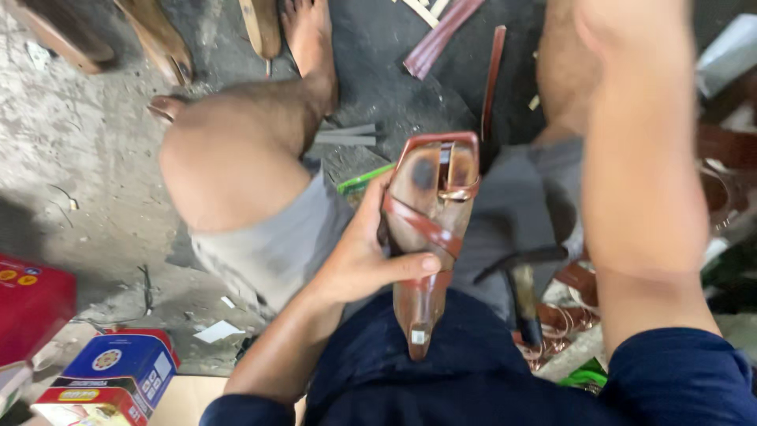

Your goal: The person assembles brown leather sandals by attaching straps to the sole using a wooden mallet. They repeatedly position the straps, hammer them into place, and inspect the fit while sitting on the floor.

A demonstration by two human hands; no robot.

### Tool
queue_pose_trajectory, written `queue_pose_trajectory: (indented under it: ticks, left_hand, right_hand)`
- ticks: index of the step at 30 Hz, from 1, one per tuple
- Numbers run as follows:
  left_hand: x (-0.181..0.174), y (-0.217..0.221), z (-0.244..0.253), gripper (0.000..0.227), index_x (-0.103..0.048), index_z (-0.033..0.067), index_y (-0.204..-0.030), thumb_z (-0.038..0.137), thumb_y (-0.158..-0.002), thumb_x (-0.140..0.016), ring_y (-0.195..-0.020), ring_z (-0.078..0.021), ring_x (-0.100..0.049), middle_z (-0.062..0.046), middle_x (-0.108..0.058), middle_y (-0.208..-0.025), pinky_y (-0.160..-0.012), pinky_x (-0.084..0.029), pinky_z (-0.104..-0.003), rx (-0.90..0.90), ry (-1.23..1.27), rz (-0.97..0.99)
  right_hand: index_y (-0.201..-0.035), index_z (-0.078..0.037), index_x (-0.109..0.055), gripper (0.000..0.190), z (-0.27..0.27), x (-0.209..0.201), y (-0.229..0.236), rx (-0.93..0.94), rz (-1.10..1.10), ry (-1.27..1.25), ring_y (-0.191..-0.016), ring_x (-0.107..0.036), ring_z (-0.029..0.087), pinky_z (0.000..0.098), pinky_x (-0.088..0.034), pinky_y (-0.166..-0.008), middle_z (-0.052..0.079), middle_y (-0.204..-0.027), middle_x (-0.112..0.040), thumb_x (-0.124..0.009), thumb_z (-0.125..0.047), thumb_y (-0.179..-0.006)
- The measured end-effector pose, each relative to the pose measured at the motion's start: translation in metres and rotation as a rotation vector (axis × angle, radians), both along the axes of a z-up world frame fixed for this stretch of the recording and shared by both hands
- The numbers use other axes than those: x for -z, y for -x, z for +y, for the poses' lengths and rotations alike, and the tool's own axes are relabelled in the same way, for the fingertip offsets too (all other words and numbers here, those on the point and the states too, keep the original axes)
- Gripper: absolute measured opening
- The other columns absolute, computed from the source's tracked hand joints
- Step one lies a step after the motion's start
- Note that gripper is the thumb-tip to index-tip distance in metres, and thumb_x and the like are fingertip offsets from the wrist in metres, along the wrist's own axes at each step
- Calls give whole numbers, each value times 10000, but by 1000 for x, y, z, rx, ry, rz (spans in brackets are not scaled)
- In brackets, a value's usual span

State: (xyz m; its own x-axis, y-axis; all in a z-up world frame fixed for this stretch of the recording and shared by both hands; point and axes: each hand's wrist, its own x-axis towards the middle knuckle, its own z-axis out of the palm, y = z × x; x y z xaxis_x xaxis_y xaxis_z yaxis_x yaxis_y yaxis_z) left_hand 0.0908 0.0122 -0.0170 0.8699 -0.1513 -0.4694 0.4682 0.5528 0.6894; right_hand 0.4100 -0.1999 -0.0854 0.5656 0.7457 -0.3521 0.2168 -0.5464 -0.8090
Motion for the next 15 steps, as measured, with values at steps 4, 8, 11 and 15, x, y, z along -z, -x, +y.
queue_pose_trajectory:
  ticks: [4,8,11,15]
  left_hand:
    - [-10,14,-2,894,-352,28,-1514,252,-830,-882,-1365,-217,-475,-121,-510,-1413,-1195,-381,-366,57,-129,-167]
    - [-22,15,0,751,-422,17,-1437,435,-920,-771,-1290,-182,-529,-113,-570,-1339,-1136,-423,-329,102,153,-66]
    - [-42,7,-1,778,-440,14,-1412,432,-878,-822,-1274,-168,-572,-108,-599,-1335,-1115,-477,-333,284,-53,-187]
    - [-78,-3,-9,902,-441,2,-1381,364,-728,-947,-1285,-190,-592,-116,-599,-1335,-1119,-479,-360,431,-430,-390]
  right_hand:
    - [-875,-35,-751,122,-42,-140,108,-144,411,-95,-668,-647,121,257,-490,-591,31,-773,-741,-825,-105,-808]
    - [-855,-32,-758,133,-57,-165,203,29,523,-71,-646,-631,64,211,-476,-562,1,-747,-738,-852,-79,-773]
    - [-863,-13,-754,105,-71,-160,246,280,469,-14,-666,-602,51,212,-459,-577,12,-749,-715,-838,-67,-829]
    - [-915,5,-710,113,-78,-156,273,488,480,-242,-789,-629,53,217,-494,-688,9,-865,-723,-806,-49,-892]
